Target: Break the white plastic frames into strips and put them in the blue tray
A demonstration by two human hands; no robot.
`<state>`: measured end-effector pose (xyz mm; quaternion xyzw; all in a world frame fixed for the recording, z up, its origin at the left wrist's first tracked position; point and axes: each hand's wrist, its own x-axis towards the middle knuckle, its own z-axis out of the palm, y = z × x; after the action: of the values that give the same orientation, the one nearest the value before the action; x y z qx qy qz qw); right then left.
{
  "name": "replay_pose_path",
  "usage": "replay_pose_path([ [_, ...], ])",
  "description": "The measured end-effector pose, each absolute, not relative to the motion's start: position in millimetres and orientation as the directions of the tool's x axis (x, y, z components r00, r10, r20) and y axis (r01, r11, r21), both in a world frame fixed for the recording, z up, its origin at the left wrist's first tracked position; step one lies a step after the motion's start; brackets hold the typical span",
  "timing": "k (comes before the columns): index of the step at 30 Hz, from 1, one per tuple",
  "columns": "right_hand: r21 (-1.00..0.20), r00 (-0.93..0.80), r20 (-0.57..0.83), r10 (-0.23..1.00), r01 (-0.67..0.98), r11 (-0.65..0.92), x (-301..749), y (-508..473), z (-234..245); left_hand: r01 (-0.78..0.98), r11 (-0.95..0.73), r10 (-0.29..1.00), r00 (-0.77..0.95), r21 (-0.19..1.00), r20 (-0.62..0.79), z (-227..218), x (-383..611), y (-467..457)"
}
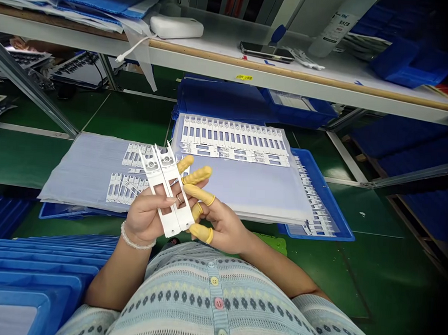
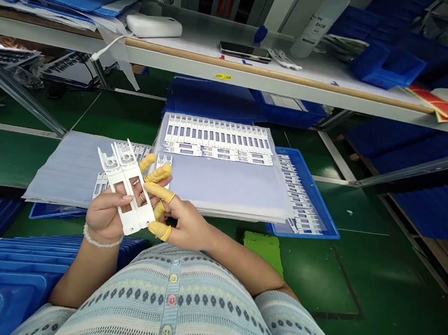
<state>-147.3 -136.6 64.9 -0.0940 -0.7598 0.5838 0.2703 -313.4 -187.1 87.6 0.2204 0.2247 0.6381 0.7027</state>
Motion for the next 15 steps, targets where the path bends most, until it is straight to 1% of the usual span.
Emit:
replay_pose_path([
  [2, -0.892, -0.832, 0.355, 0.426, -0.166, 0.419, -145.5, -134.2, 67.9, -0.784, 0.108, 0.993, 0.112, 0.612, -0.032, 88.3, -313.6, -188.5],
  [4, -0.793, -0.77, 0.474, 0.427, -0.163, 0.586, -142.9, -131.2, 72.5, -0.774, 0.117, 0.991, 0.13, 0.622, -0.024, 88.8, -313.9, -189.5],
  [6, -0.643, -0.661, 0.622, 0.419, -0.126, 0.756, -139.9, -128.6, 77.5, -0.776, 0.105, 0.993, 0.118, 0.622, -0.019, 88.3, -314.3, -189.6],
  [8, -0.463, -0.604, 0.728, 0.325, -0.084, 0.882, -137.5, -127.3, 81.1, -0.78, 0.091, 0.994, 0.113, 0.62, -0.004, 86.9, -314.5, -188.7],
  [9, -0.38, -0.621, 0.742, 0.254, -0.077, 0.922, -136.9, -127.2, 81.9, -0.778, 0.093, 0.993, 0.122, 0.621, 0.004, 85.8, -314.5, -188.0],
  [11, -0.251, -0.7, 0.702, 0.133, -0.069, 0.965, -137.3, -128.0, 81.5, -0.769, 0.106, 0.988, 0.152, 0.63, 0.02, 83.5, -314.1, -186.5],
  [13, -0.181, -0.776, 0.625, 0.085, -0.038, 0.983, -139.5, -129.1, 79.5, -0.755, 0.125, 0.982, 0.189, 0.643, 0.031, 81.0, -313.6, -185.4],
  [15, -0.136, -0.828, 0.554, 0.081, 0.006, 0.991, -142.5, -129.9, 77.5, -0.744, 0.132, 0.978, 0.207, 0.655, 0.038, 78.3, -313.3, -184.5],
])
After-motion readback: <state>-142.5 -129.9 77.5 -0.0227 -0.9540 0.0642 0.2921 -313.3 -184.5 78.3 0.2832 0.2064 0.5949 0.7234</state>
